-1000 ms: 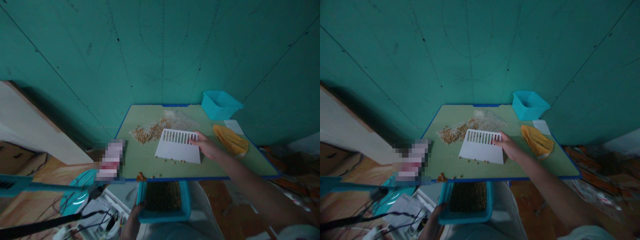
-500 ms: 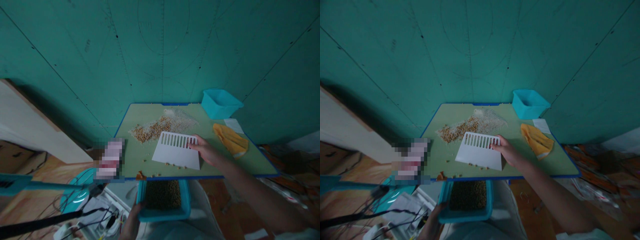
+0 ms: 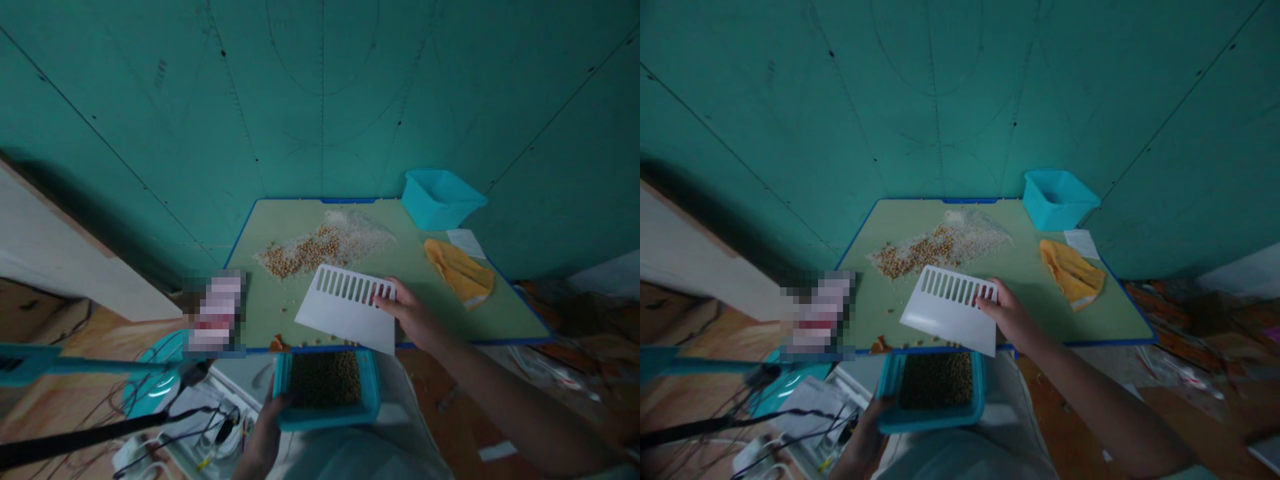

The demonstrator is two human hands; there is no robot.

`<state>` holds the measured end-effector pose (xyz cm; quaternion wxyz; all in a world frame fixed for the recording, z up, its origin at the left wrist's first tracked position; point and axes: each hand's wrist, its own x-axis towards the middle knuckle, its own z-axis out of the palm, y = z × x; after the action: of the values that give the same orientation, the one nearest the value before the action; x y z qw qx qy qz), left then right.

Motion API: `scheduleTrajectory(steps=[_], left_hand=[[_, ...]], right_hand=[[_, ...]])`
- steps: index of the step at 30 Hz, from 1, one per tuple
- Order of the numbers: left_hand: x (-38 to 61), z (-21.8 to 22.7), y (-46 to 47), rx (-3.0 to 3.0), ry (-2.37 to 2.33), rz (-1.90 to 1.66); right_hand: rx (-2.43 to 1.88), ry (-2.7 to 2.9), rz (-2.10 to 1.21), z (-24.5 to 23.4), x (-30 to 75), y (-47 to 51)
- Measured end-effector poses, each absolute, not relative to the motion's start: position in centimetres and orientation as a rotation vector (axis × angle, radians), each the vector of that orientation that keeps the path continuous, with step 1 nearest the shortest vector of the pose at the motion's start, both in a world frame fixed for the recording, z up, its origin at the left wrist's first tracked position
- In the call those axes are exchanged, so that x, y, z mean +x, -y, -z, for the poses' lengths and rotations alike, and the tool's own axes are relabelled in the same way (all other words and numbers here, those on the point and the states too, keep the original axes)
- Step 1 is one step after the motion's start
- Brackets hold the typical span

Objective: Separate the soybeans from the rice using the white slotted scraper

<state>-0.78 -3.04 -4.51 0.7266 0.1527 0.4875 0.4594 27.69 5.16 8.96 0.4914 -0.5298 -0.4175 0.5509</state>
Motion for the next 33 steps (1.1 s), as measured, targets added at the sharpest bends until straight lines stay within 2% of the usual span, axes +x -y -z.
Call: scheduleTrajectory(steps=[6,23,33], left_hand=[[1.1,2.9,3.0,0.258,-1.139,-1.056],[0.2,4.6,2.9,0.282,-1.224,-1.056],[-1.4,4.5,3.3,0.327,-1.166,-1.025]], right_hand=[[-1.304,1.021,-1.347,-9.2,27.4,-4.4],[-1.336,1.187,-1.423,-11.4,28.8,-3.0],[-1.312,1.111,-1.23,-11.1,29.3,-5.4]])
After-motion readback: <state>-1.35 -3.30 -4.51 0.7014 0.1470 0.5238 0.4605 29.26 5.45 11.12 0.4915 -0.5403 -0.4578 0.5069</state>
